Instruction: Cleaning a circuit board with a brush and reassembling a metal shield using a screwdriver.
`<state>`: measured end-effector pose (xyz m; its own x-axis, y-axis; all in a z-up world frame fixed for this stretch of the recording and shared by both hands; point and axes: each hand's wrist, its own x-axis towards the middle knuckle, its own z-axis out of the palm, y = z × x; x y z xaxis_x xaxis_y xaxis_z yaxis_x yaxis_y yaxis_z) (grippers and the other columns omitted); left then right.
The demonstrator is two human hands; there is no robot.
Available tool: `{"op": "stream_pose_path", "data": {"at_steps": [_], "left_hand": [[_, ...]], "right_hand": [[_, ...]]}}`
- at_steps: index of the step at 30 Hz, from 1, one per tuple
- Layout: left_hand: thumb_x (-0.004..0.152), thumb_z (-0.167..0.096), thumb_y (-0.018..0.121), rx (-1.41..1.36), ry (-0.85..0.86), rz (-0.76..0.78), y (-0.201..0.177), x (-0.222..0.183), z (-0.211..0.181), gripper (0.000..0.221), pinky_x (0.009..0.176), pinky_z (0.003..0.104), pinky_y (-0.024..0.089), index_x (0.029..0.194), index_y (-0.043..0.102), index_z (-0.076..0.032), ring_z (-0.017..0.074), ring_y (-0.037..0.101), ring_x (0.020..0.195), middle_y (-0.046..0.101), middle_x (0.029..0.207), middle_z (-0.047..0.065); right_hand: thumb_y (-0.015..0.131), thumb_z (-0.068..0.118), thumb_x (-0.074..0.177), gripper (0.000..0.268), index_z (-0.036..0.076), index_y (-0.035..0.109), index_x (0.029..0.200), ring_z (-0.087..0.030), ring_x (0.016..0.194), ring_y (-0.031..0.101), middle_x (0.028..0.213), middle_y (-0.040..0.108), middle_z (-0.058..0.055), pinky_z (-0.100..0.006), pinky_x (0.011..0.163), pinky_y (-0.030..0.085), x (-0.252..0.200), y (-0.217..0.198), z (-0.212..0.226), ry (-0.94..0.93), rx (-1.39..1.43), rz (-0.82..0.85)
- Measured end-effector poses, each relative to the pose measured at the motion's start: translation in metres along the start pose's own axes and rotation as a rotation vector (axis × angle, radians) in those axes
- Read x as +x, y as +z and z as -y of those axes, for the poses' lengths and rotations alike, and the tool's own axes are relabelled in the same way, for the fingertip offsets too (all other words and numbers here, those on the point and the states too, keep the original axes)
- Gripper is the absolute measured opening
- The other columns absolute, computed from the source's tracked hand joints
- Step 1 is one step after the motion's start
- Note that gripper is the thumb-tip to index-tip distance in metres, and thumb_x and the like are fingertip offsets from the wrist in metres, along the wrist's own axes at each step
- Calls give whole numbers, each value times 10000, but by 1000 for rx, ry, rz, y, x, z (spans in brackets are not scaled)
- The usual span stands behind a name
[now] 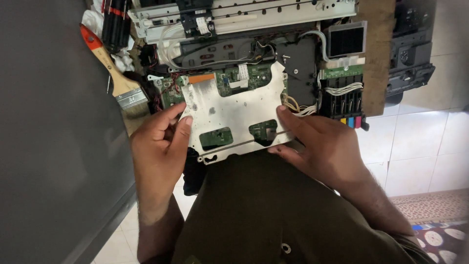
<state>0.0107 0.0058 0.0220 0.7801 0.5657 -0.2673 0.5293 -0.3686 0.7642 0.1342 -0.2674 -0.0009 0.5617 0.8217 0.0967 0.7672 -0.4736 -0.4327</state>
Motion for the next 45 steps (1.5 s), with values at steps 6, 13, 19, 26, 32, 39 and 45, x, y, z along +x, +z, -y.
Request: {"op": "stream_pose_path", "data": {"at_steps": [6, 13, 19, 26, 32, 39, 45], "left_hand": [[1006, -160, 679, 4, -64, 11, 2, 4, -1, 316, 529, 221, 429, 1294, 728, -40, 30, 401, 514, 578, 772, -24], [1013, -149, 672, -26, -80, 8, 3, 10, 2, 266, 606, 233, 479, 1257, 721, -56, 60, 519, 666, 594, 791, -17], [1023, -104, 681, -35, -57, -5, 4, 11, 4, 197, 567, 216, 443, 1212, 711, -60, 53, 489, 642, 568, 797, -12], [1020, -69, 676, 44, 50, -47, 5, 10, 3, 227, 698, 270, 513, 1237, 725, -29, 109, 579, 768, 645, 861, 30], [1032, -73, 665, 90, 94, -69, 6, 9, -3, 240, 702, 298, 537, 1247, 720, 16, 148, 618, 786, 698, 914, 78], [1025, -53, 681, 123, 159, -101, 9, 10, 6, 218, 800, 321, 551, 1215, 724, 45, 190, 659, 868, 734, 1058, 131], [1035, -70, 731, 93, 72, -136, 12, 8, 3, 209, 594, 268, 501, 1225, 725, 20, 120, 603, 698, 678, 849, 71]], "right_hand": [[944, 393, 857, 641, 91, 667, 1350, -196, 745, 673, 971, 752, 1, -350, 577, 493, 5, -5, 1, -10, -14, 8], [920, 364, 849, 689, 51, 625, 1387, -245, 757, 698, 934, 733, -71, -379, 610, 530, 6, -13, -7, -57, 56, 93], [784, 363, 927, 529, 31, 641, 1312, -215, 701, 666, 867, 711, -70, -361, 566, 509, 6, -29, -13, 6, 159, 182], [787, 233, 946, 408, -36, 649, 1221, -246, 801, 690, 984, 717, -159, -349, 645, 550, 1, -29, -17, -25, 231, 114], [777, 197, 971, 245, -12, 740, 1093, -275, 849, 735, 983, 755, -158, -377, 653, 594, -8, -23, -28, -148, 132, -19], [748, 113, 980, 133, -17, 743, 1006, -278, 790, 699, 986, 740, -130, -411, 695, 580, 2, -24, -30, -245, 170, -69], [746, 93, 993, 88, 5, 744, 991, -284, 739, 624, 920, 719, -116, -378, 633, 490, 6, -18, -24, -256, 155, -59]]}}
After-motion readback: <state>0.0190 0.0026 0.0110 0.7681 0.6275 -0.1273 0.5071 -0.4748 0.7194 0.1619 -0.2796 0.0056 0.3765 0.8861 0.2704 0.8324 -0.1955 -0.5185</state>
